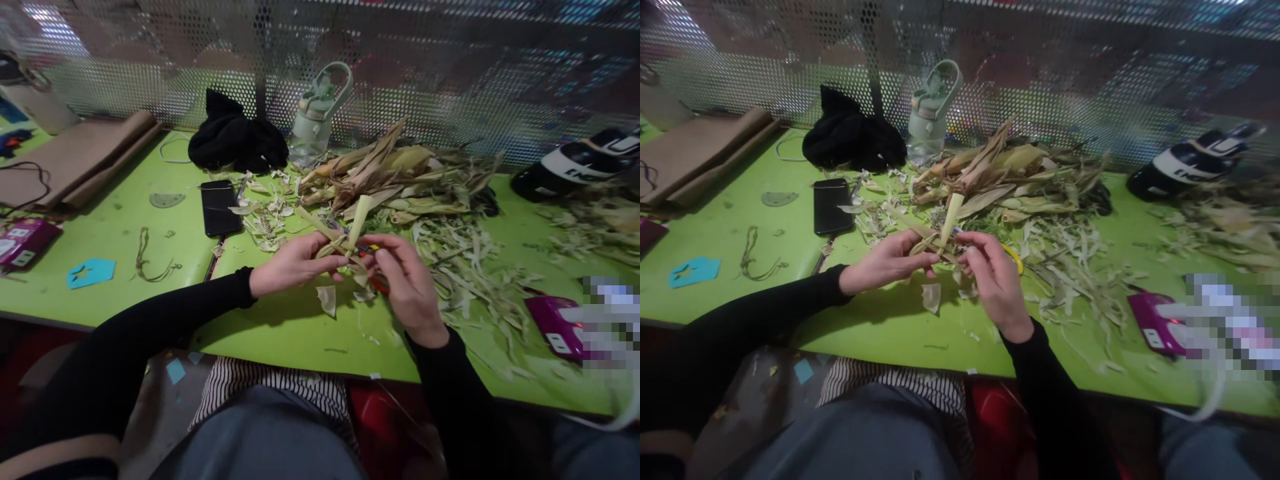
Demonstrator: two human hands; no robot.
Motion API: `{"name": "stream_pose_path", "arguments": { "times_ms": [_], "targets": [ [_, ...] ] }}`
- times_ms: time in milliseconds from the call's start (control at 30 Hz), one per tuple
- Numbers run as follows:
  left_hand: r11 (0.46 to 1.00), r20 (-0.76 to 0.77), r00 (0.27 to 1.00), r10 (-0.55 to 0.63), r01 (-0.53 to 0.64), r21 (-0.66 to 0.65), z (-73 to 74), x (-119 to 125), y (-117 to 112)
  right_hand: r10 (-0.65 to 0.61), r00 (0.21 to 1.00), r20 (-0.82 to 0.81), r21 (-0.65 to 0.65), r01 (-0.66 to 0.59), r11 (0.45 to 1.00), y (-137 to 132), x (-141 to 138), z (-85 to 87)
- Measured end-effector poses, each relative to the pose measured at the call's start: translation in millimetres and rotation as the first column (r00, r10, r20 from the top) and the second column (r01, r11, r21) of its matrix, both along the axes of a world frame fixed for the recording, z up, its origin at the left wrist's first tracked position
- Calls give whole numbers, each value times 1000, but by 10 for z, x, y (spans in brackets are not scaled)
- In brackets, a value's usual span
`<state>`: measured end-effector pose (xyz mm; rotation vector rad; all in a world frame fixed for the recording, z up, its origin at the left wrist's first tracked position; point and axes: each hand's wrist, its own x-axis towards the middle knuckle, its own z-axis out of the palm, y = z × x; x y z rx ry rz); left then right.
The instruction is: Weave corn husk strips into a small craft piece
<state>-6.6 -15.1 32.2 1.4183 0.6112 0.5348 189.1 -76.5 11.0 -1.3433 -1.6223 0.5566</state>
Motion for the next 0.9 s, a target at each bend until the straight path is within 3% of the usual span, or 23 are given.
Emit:
{"name": "stream_pose_path", "arguments": {
  "times_ms": [133, 233, 367, 633, 700, 767, 900],
  "targets": [
    [980, -28, 999, 46, -39, 195, -109, -6, 43, 56, 992, 117, -78, -47, 996, -15, -32, 63],
    [944, -26, 997, 76, -64, 324, -163, -26, 68, 132, 962, 239, -61, -121, 991, -18, -57, 115],
    [940, -15, 1000, -8, 13, 340, -165, -51, 73, 221, 925, 308, -8, -230, 973, -41, -47, 172],
    [942, 27, 999, 34, -42, 333, -85, -93, 63, 424, 867, 262, -121, -406, 906, -86, 168, 320],
    [913, 6, 1000, -2, 0, 408, -74, -103, 57, 372, 913, 169, -125, -354, 927, -82, 169, 305],
    [872, -69, 996, -56, 83, 482, -65, -107, 47, 232, 973, 11, -133, -229, 964, -79, 121, 258],
    [785, -225, 966, -126, 236, 573, -56, -87, 5, 49, 984, -168, -215, -86, 973, -87, -48, 120]
  ]
}}
